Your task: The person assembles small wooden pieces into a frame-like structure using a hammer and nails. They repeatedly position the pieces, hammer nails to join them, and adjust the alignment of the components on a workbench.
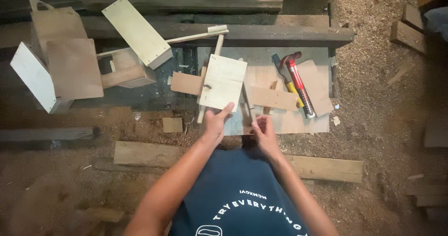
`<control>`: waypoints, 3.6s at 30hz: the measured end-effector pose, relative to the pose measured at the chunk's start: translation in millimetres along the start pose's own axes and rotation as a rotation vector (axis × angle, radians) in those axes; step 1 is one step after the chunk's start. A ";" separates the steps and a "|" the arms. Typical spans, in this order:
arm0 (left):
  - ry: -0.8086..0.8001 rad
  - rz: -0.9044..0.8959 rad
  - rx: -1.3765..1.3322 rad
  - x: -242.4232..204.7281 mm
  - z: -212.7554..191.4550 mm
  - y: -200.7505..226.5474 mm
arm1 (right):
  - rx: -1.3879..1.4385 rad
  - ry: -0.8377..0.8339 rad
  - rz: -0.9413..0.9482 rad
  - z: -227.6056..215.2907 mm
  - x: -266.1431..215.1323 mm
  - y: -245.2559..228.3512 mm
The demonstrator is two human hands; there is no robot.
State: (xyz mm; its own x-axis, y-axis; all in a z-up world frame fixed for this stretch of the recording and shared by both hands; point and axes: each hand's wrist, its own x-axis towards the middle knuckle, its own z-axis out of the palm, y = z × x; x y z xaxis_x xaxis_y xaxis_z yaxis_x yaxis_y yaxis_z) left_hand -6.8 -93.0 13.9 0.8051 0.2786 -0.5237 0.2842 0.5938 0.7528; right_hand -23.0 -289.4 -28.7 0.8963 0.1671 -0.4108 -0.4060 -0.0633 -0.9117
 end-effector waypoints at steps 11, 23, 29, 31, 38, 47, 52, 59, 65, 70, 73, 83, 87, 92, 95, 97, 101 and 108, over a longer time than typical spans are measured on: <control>-0.096 -0.180 0.496 2.2 -10.8 -27.4 | 0.217 -0.110 0.162 25.5 6.0 10.1; -0.045 0.805 1.484 12.2 18.0 100.1 | 0.184 -0.132 0.137 26.8 1.8 -7.4; 0.051 0.700 1.370 47.4 27.7 71.8 | 0.104 -0.125 0.113 39.2 7.5 -6.0; 0.077 0.632 1.392 46.4 30.2 65.4 | 0.040 -0.080 0.117 41.2 12.5 -3.3; 0.073 0.680 1.519 42.4 32.6 63.6 | 0.131 -0.073 0.075 48.6 28.1 14.6; 0.049 0.683 1.458 41.4 27.9 60.7 | 0.176 -0.116 -0.020 48.0 30.8 5.8; -0.001 0.606 1.447 48.0 27.1 62.1 | 0.169 -0.110 0.096 44.8 27.7 -7.8; 0.018 0.553 1.224 64.5 0.9 71.3 | 0.240 -0.146 0.183 35.0 28.4 -11.8; -0.037 0.642 1.163 62.4 -24.3 70.4 | 0.306 -0.218 0.232 31.2 40.4 -7.7; 0.015 0.544 1.157 64.7 -24.1 58.6 | 0.279 -0.277 0.232 23.3 45.3 -12.5; 0.020 0.634 1.155 67.6 -25.8 54.3 | 0.223 -0.261 0.244 26.4 46.0 -14.2; -0.029 0.518 1.021 69.3 -28.2 63.2 | 0.202 -0.231 0.218 36.4 41.1 -13.1; -0.050 0.509 1.031 69.1 -27.9 63.0 | 0.285 -0.247 0.159 32.6 43.5 -6.8; -0.031 0.518 1.034 67.8 -29.9 60.9 | 0.249 -0.252 0.160 25.3 44.9 -1.8; -0.019 0.526 1.065 71.2 -30.5 60.3 | 0.255 -0.257 0.168 23.9 46.5 -3.9; -0.026 0.552 1.066 71.8 -32.5 58.1 | 0.295 -0.260 0.163 26.3 44.3 -5.8; -0.017 0.634 1.055 72.7 -32.3 55.9 | 0.293 -0.263 0.146 28.6 39.2 -15.6; -0.021 0.467 0.957 61.8 -23.0 66.2 | 0.283 -0.239 0.217 17.3 30.1 -27.0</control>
